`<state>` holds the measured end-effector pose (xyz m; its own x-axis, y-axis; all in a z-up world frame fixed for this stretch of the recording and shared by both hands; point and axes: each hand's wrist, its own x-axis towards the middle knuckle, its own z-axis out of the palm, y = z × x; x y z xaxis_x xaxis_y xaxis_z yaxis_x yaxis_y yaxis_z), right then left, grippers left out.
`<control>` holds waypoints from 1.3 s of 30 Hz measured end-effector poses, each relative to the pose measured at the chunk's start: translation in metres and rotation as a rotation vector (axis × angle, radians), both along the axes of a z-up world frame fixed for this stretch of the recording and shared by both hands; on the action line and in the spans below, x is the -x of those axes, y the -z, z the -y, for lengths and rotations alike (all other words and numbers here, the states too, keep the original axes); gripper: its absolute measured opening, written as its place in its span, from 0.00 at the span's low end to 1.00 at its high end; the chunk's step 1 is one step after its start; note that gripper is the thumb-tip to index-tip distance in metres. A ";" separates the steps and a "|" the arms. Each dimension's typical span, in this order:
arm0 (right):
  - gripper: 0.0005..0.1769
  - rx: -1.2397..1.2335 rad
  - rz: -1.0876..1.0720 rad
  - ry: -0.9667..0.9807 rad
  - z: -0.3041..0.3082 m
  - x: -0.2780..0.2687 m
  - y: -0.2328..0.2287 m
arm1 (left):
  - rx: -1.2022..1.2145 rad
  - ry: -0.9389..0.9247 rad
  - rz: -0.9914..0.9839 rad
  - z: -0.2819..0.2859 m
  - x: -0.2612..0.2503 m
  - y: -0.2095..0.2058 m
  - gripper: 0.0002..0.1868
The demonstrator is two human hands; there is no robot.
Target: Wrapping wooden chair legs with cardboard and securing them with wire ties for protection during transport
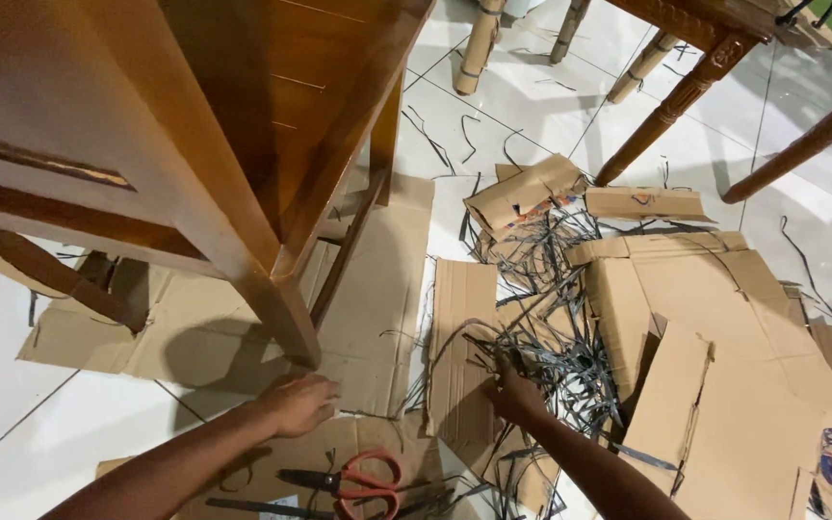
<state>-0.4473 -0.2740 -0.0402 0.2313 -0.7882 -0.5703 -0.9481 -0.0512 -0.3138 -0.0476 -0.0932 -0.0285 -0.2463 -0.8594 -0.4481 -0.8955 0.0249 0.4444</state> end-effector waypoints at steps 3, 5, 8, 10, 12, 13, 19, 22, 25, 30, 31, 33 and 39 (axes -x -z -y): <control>0.13 -0.196 0.208 0.249 -0.003 -0.006 -0.004 | -0.004 -0.010 -0.087 0.010 0.011 -0.020 0.16; 0.15 -0.225 0.425 0.293 0.002 0.007 0.022 | -0.045 -0.066 -0.117 0.015 0.020 -0.014 0.16; 0.15 -0.208 0.739 0.424 -0.016 0.003 0.003 | -0.099 -0.161 -0.146 0.020 0.036 -0.053 0.19; 0.15 -0.166 0.831 0.503 -0.030 -0.004 -0.012 | -0.108 -0.208 -0.147 0.021 0.049 -0.088 0.23; 0.18 -0.031 0.856 0.635 -0.046 -0.011 -0.011 | -0.178 -0.369 -0.240 0.022 0.061 -0.117 0.19; 0.18 -0.031 0.857 0.632 -0.059 -0.022 -0.036 | -0.177 -0.371 -0.239 0.024 0.062 -0.105 0.19; 0.24 -0.500 1.088 0.562 -0.127 -0.055 -0.084 | -0.018 -0.572 -0.717 0.032 0.076 -0.137 0.37; 0.15 -0.636 0.990 0.624 -0.149 -0.066 -0.099 | -0.112 -0.627 -0.753 0.028 0.076 -0.158 0.30; 0.24 -0.794 0.724 0.290 -0.150 -0.071 -0.115 | -0.252 -0.648 -0.482 0.021 0.079 -0.175 0.19; 0.13 -0.710 0.750 0.510 -0.130 -0.069 -0.077 | -0.223 -0.545 -0.541 0.004 0.066 -0.109 0.42; 0.13 -0.712 0.750 0.506 -0.125 -0.072 -0.089 | -0.222 -0.549 -0.541 0.001 0.063 -0.116 0.42; 0.16 -0.631 0.925 0.565 -0.116 -0.078 -0.113 | -0.237 -0.412 -0.402 -0.003 0.057 -0.130 0.36; 0.18 -0.535 1.066 0.371 -0.090 -0.083 -0.108 | -0.178 -0.472 -0.390 -0.019 0.053 -0.127 0.13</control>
